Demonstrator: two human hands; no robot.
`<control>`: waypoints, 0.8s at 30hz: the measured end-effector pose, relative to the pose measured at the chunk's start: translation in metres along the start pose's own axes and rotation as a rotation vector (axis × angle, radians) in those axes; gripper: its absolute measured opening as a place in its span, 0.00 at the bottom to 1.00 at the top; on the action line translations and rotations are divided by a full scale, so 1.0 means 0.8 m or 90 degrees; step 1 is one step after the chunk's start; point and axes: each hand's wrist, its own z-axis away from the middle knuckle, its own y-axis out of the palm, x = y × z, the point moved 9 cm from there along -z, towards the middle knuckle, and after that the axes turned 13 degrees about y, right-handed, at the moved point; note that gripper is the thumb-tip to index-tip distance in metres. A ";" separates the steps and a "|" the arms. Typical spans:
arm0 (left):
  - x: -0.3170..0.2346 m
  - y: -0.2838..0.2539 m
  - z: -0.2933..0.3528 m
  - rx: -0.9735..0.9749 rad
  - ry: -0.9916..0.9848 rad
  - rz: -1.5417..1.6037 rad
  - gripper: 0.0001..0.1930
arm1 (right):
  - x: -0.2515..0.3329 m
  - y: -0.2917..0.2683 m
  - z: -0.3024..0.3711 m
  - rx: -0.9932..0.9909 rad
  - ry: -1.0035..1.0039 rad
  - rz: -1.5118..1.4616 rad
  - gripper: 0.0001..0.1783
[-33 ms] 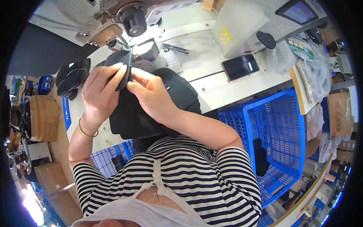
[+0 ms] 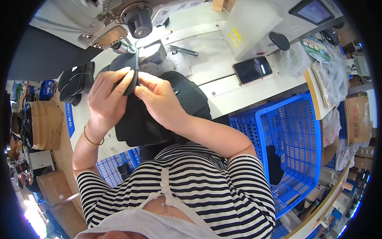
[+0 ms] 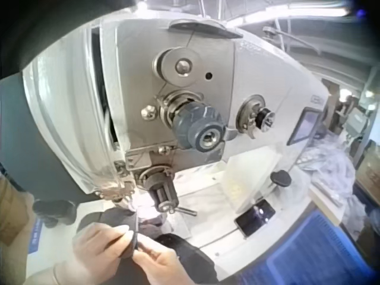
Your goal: The person sews fabric shoe pieces together using a sewing machine, stacks the stitched pieces and places them into a blue plastic crate, then sews additional fabric shoe pieces on the machine.
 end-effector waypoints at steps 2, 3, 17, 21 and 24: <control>-0.008 -0.004 0.003 -0.016 -0.016 0.012 0.20 | 0.000 -0.005 0.003 -0.021 -0.002 0.039 0.16; -0.007 -0.007 0.005 -0.032 -0.033 0.020 0.19 | 0.000 -0.009 0.005 -0.038 -0.004 0.079 0.14; -0.055 0.004 0.021 -0.013 0.156 -0.054 0.17 | 0.020 -0.016 0.027 -0.132 -0.081 0.418 0.14; -0.047 0.007 0.021 -0.044 0.096 -0.057 0.18 | 0.022 -0.021 0.027 -0.159 -0.071 0.358 0.13; -0.037 0.010 0.029 -0.049 0.062 -0.127 0.18 | 0.028 -0.025 0.023 -0.170 -0.051 0.311 0.12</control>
